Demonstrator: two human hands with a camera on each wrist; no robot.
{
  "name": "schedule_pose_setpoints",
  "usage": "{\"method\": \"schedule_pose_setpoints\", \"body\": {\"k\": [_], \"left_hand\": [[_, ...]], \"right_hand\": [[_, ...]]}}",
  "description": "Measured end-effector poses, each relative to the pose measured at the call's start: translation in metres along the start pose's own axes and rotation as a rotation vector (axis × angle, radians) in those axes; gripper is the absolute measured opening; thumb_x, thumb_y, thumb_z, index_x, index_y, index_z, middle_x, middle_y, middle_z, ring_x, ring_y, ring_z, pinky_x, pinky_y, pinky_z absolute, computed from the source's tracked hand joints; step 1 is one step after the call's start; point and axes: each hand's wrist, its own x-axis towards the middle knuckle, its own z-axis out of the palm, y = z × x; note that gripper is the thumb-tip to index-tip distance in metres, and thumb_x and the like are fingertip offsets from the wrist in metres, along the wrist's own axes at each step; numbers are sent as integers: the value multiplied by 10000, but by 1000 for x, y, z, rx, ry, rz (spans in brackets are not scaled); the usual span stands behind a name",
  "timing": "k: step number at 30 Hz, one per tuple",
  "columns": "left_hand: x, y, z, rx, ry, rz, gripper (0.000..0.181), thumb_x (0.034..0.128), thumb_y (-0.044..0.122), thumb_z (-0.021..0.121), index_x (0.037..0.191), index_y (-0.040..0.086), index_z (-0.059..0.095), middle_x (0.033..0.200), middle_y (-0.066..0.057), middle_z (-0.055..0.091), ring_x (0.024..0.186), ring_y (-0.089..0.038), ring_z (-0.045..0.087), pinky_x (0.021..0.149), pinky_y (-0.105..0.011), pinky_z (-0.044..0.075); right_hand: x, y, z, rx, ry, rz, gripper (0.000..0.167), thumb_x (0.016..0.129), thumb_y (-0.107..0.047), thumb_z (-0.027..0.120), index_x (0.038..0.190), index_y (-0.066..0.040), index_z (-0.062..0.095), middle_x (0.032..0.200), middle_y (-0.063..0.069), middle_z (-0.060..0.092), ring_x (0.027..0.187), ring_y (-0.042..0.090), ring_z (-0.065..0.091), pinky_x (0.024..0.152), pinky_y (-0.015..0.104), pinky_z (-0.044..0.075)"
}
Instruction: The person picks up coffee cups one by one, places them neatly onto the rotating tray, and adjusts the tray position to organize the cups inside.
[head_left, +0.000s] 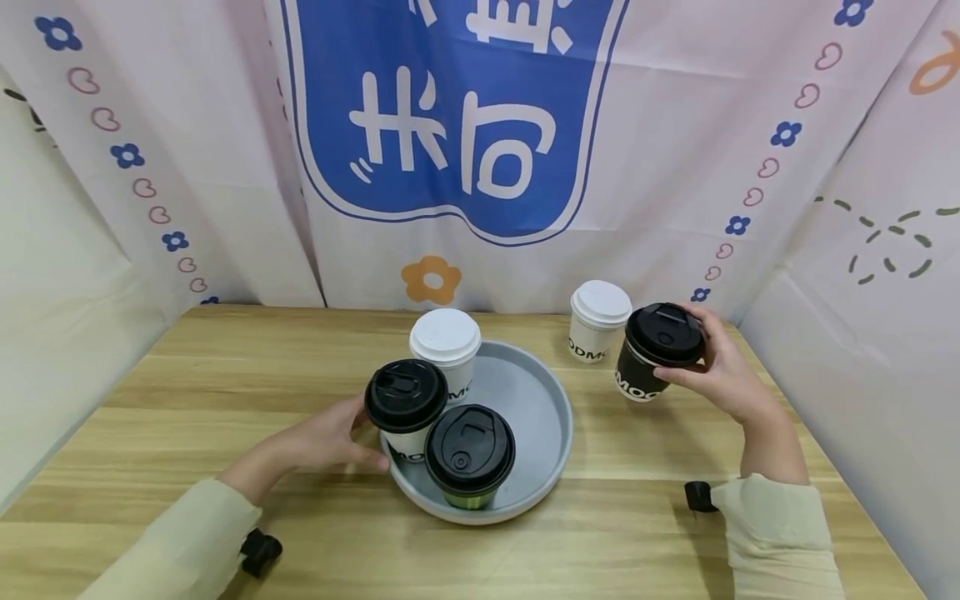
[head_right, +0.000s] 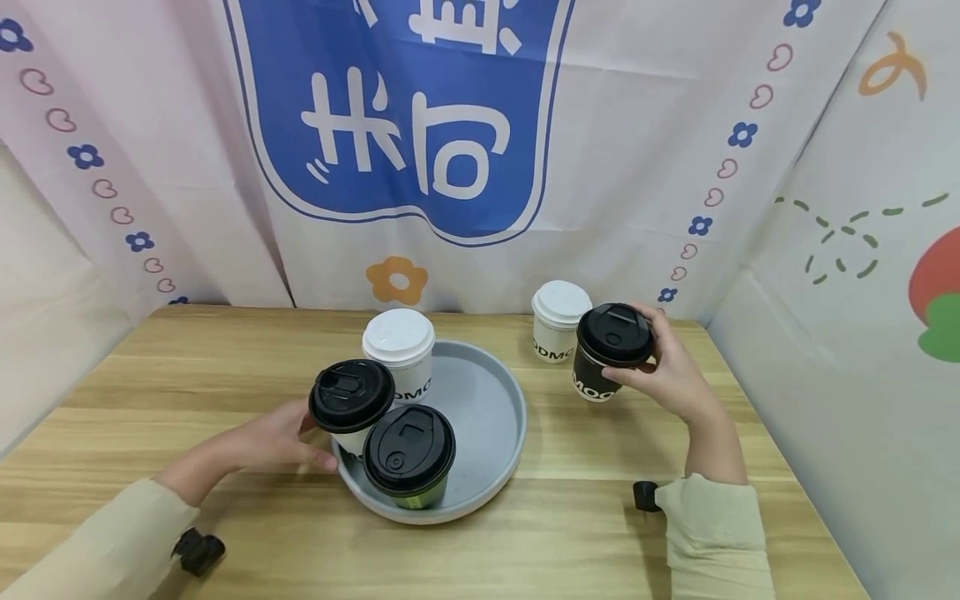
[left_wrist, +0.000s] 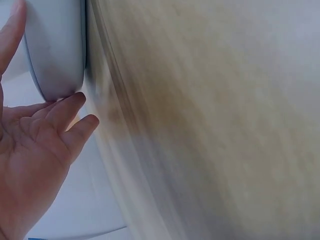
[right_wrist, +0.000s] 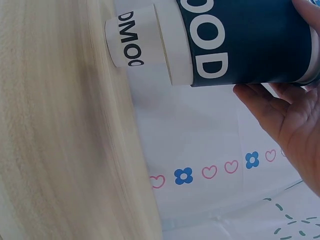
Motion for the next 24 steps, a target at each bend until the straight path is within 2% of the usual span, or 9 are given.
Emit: {"method": "schedule_pose_setpoints", "body": {"k": [2,5,7,9,17,24], "left_hand": [[1,0,-1,-8,-10,-14,924,774,275,859,1507,36,351,1525,-171,450,1444,-288,360,1170,-191,316],[2,1,-2,-7,-23,-25,924,770,272,861,1496,7,355,1513,-190,459,1434,-396,360,1204,-400,331],[3,1,-3,-13,-29,-27,914,770,262,861,1490,1,362,1511,-196,459,1431,-416,361,1193,-522,307],[3,1,-4,-17,-30,-24,910,769,252,862,1487,-2,363,1510,-203,456,1429,-427,360,1182,-585,288],[4,-2,-6,-20,-38,-40,898,771,230,862,1480,-11,366,1506,-223,451,1421,-455,366,1175,-630,286],[5,-3,-7,-48,-53,-64,955,772,230,858,1524,18,309,1555,-218,386,1454,-462,303,1193,-650,239]], "right_hand": [[-1,-1,-1,7,2,-8,856,821,94,737,1519,-140,300,1355,-125,470,1175,-28,522,851,118,551],[-1,-2,-1,30,4,-26,854,810,118,733,1513,-124,312,1352,-120,489,1173,-22,535,852,121,553],[0,-3,0,38,2,-36,853,806,128,731,1510,-120,318,1348,-119,499,1171,-19,541,851,122,553],[1,-5,0,40,0,-44,856,802,132,732,1508,-119,320,1347,-118,502,1170,-15,544,850,124,554],[2,-9,2,62,-19,-71,878,788,166,722,1513,-113,312,1353,-111,498,1165,-4,551,834,143,571],[4,-14,5,85,-42,-94,899,768,198,717,1518,-92,313,1366,-105,504,1164,0,568,843,144,572]]}}
